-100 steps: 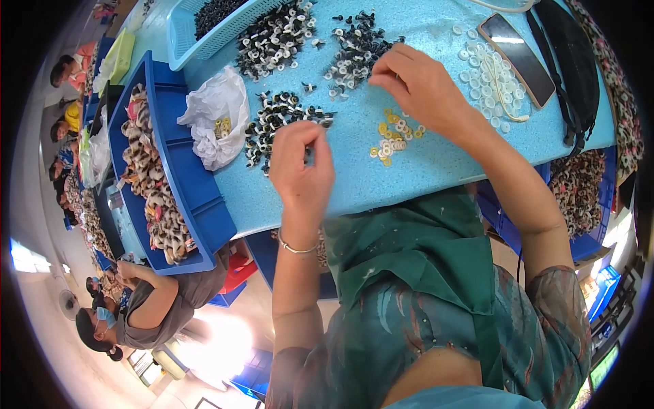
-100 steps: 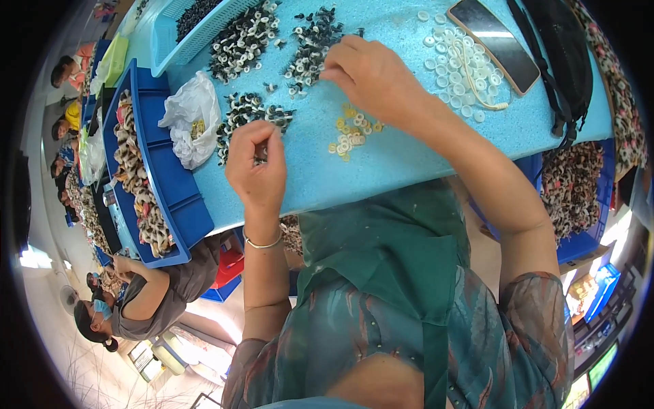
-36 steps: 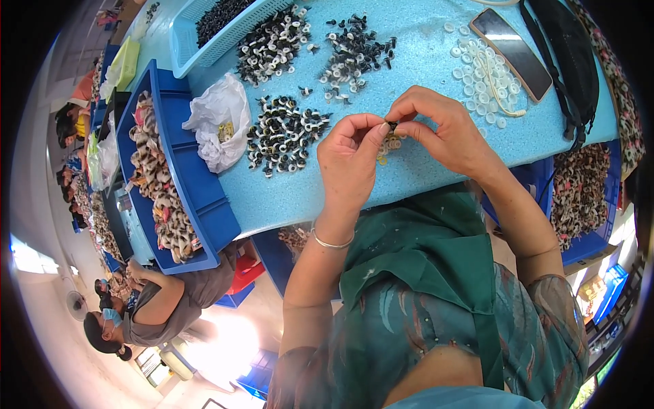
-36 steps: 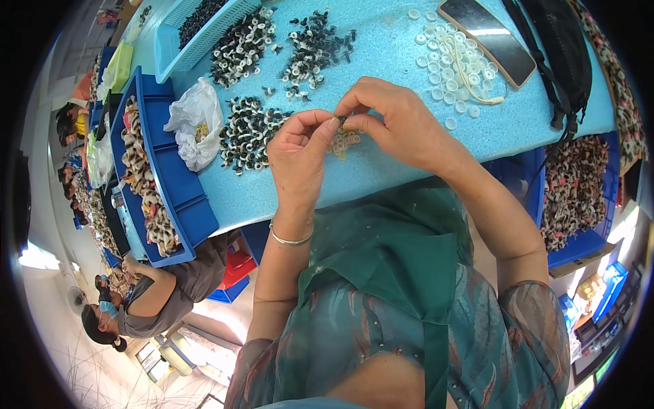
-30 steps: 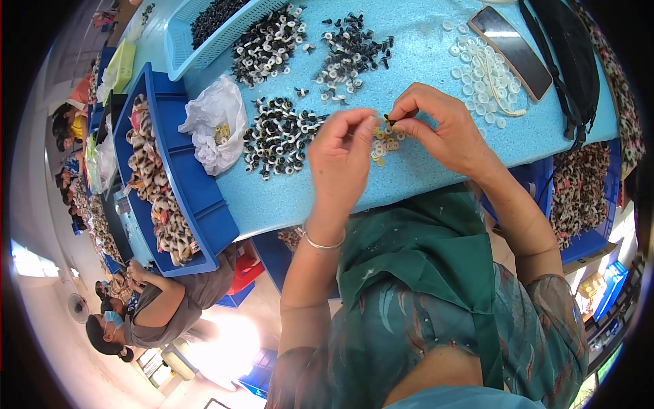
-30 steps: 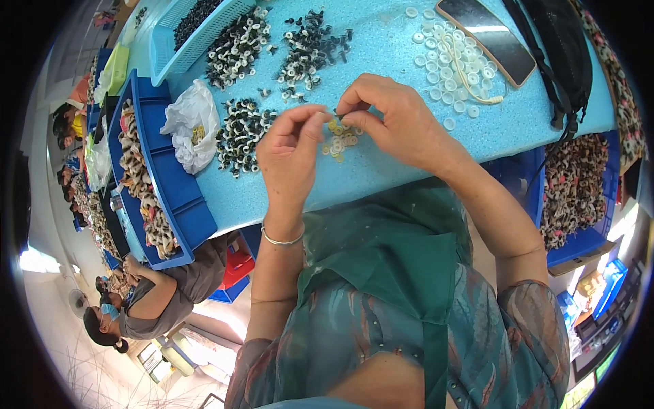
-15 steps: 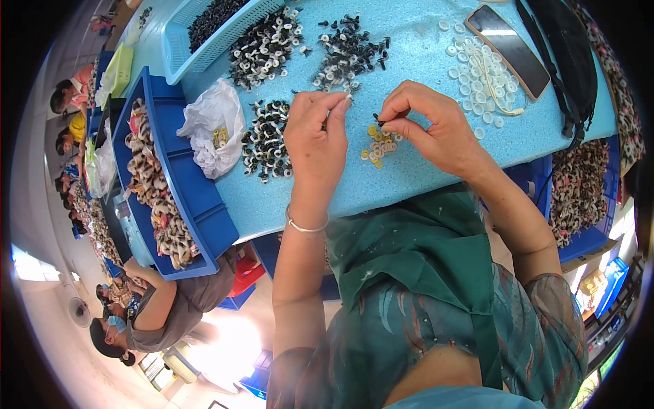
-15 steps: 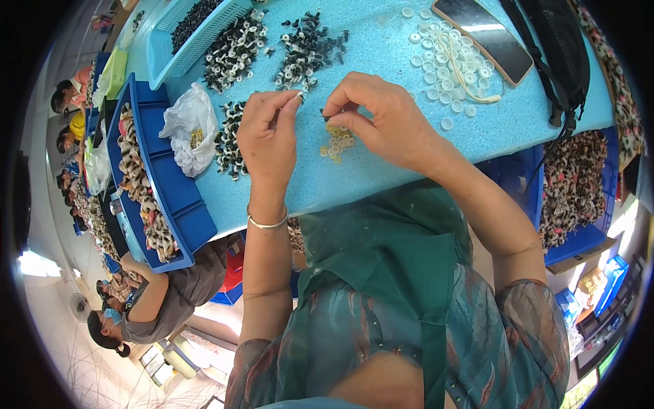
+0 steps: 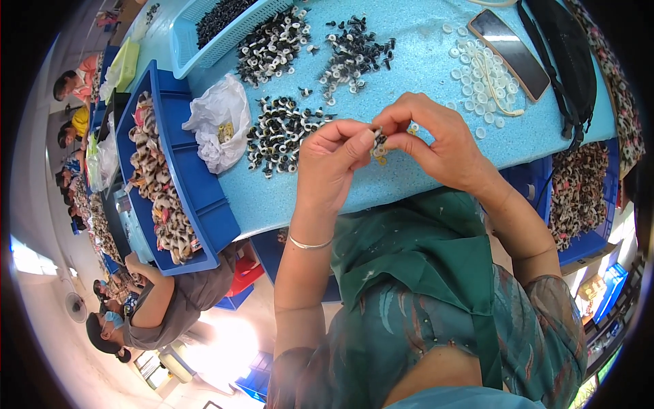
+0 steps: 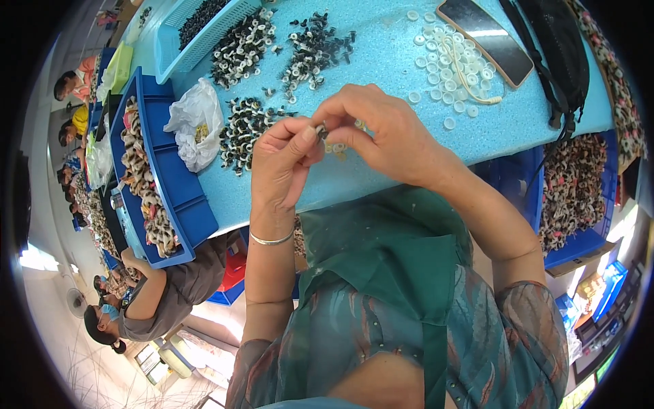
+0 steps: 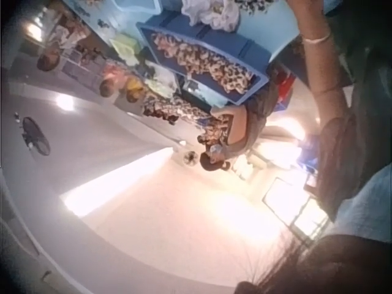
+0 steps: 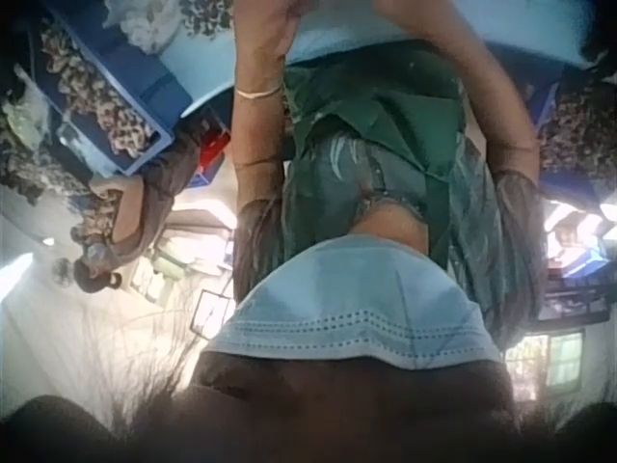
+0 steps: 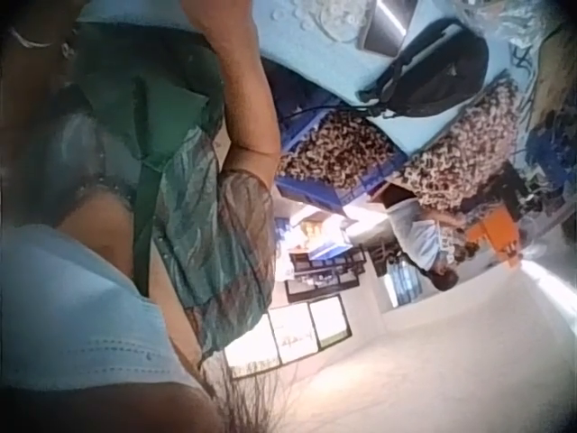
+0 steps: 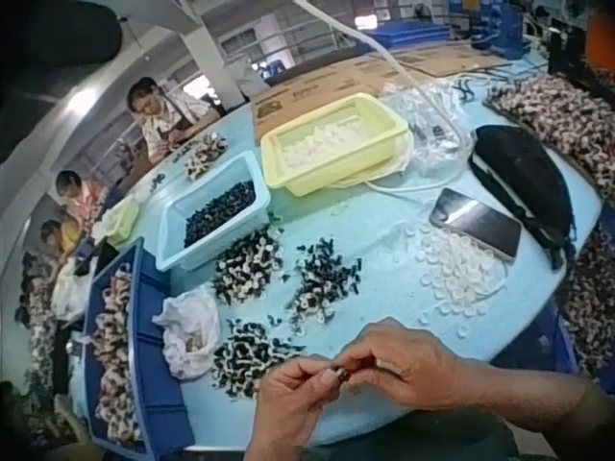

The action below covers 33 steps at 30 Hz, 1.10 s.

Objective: The person assembles small plastic fasteners by hand at a workbench.

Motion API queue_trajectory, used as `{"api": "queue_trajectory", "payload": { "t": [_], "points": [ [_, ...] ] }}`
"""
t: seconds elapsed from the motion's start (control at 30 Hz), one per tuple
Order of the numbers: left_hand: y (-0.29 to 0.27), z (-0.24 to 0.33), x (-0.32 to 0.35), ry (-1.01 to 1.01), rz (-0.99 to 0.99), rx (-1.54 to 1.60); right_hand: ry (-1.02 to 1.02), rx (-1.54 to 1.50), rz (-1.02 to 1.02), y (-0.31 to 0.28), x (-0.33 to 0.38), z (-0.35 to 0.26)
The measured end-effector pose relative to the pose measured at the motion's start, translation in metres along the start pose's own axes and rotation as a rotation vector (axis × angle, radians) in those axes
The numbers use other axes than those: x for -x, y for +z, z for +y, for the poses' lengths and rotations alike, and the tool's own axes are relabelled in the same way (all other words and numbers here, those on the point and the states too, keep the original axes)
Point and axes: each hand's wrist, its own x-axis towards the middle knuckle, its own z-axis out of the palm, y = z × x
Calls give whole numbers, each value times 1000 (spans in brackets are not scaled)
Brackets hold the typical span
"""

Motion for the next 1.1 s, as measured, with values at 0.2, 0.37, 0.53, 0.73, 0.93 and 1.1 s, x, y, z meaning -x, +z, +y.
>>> {"api": "queue_trajectory", "payload": {
  "t": [0.2,0.37,0.53,0.73,0.93,1.1],
  "points": [
    [2,3,11,-191,-106,45,-223,156,-56,-1,8,2],
    [-4,-4,12,313,139,-611,-222,366,-98,-7,-11,21],
    [-12,8,6,658,294,-1360,-355,769,-70,-31,-46,62],
    [9,-10,-14,791,146,-1437,-344,964,-105,-30,-55,61],
    [26,-27,-41,712,-22,-1432,-368,981,-161,-35,-63,61],
    [32,-26,-46,703,-102,-1541,-331,891,-143,-42,-57,63]
  ]
}}
